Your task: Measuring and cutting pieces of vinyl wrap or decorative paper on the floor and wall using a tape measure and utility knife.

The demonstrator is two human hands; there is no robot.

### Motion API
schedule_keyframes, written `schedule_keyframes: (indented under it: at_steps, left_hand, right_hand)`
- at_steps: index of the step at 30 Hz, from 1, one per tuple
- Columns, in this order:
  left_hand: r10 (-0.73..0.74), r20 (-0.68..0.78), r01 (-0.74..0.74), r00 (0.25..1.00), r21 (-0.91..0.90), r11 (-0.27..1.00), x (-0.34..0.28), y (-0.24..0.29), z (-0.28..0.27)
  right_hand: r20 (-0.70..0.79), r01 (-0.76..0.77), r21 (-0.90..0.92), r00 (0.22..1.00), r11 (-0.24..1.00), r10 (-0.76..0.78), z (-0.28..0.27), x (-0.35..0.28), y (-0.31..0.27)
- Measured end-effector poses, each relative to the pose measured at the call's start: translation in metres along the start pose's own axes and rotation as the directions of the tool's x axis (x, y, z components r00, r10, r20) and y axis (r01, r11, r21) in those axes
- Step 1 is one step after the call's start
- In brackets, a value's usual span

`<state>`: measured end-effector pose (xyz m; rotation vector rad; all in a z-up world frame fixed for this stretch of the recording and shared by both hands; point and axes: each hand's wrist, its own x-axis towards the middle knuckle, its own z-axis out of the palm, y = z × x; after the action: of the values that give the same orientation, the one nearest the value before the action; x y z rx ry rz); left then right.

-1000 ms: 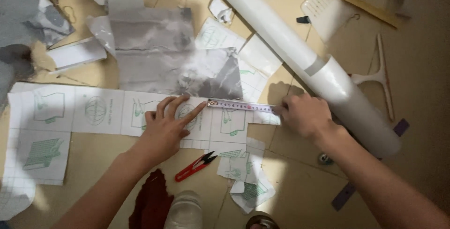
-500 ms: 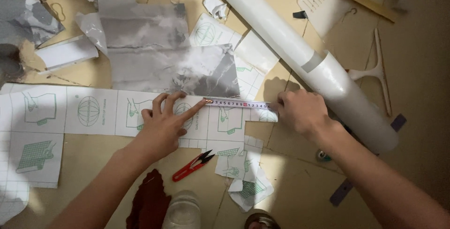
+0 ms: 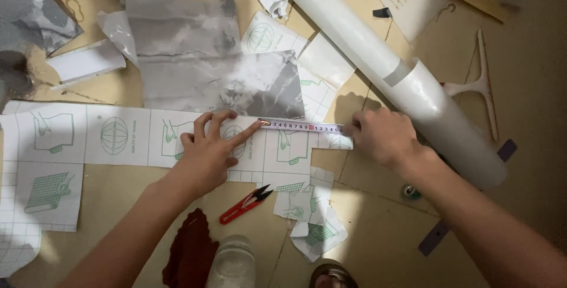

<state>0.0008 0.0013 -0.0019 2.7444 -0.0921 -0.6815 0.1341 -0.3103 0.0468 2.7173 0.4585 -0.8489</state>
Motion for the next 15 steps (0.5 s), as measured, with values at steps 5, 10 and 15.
schedule_keyframes:
  at_steps: [5, 10, 15]
  left_hand:
    - [0.013, -0.02, -0.013, 1.0, -0.006, 1.0, -0.001, 0.0, 0.0]
    - [-0.018, 0.003, 0.018, 1.0, -0.041, 0.999, -0.004, 0.004, -0.007]
    - [-0.039, 0.048, 0.042, 0.998, -0.055, 0.998, 0.0, -0.003, -0.006]
  right_hand:
    - [0.042, 0.007, 0.041, 0.999, 0.999, -0.009, -0.002, 0.001, -0.001]
    - [0.046, -0.002, 0.086, 0.999, 0.996, -0.002, -0.002, -0.001, 0.001]
    - [0.079, -0.004, 0.322, 0.997, 0.947, -0.023, -0.004, -0.046, -0.001]
